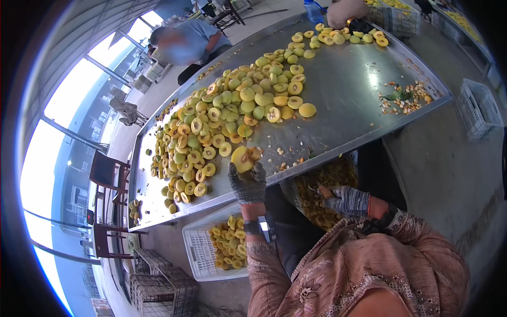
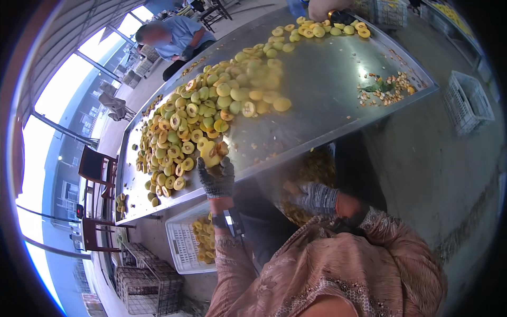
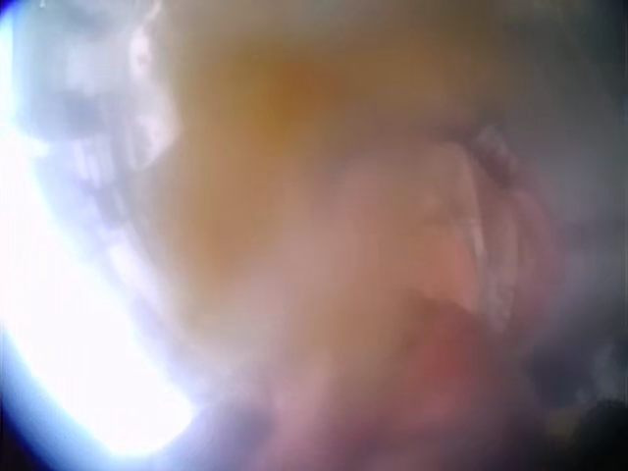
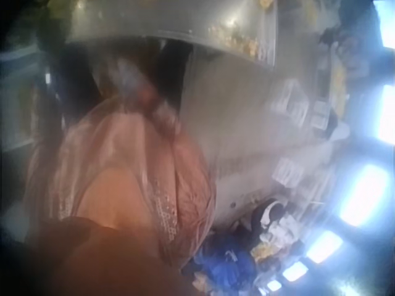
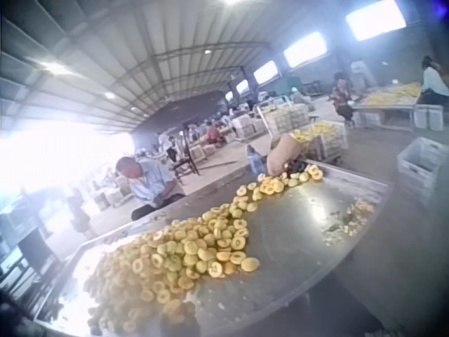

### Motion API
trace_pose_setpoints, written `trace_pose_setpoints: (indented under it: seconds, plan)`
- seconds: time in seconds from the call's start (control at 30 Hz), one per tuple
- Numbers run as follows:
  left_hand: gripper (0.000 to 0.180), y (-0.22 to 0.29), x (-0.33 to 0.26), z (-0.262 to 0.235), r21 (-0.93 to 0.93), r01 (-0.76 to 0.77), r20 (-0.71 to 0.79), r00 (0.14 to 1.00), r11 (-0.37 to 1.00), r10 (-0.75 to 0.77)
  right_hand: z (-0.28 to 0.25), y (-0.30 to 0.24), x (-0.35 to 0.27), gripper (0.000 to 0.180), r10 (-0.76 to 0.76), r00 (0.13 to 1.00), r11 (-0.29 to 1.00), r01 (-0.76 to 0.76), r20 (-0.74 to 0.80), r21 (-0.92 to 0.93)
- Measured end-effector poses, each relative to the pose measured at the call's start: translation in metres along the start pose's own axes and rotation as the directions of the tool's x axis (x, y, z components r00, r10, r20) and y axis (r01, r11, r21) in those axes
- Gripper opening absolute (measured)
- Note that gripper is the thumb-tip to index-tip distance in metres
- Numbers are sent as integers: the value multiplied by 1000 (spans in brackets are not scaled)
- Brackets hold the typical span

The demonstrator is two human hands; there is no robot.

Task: The person uses a small tool to remove the pits from fruit halves, placing the pitted halves into a white plastic basket and discarding the pits into a pile.

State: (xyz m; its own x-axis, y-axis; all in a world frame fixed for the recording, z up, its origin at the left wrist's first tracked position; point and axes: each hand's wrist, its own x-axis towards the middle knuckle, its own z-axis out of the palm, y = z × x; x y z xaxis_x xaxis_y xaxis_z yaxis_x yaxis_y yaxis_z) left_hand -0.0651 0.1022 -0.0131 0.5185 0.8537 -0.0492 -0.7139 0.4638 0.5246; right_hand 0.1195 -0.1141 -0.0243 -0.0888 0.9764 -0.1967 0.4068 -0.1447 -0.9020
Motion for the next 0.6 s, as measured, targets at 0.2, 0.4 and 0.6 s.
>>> trace_pose_setpoints:
  seconds: [0.2,0.4,0.6]
  plan:
    - [51,-32,-17,23,69,151,5,988,986,-151,-21,-10,1,44,163,986,961,-166,29,220]
    - [47,-67,-40,41,88,312,26,949,946,-315,-25,13,12,33,-50,876,982,131,-481,137]
    - [46,-111,-64,89,146,413,-174,905,899,-388,-36,26,11,53,-305,731,947,299,-611,-116]
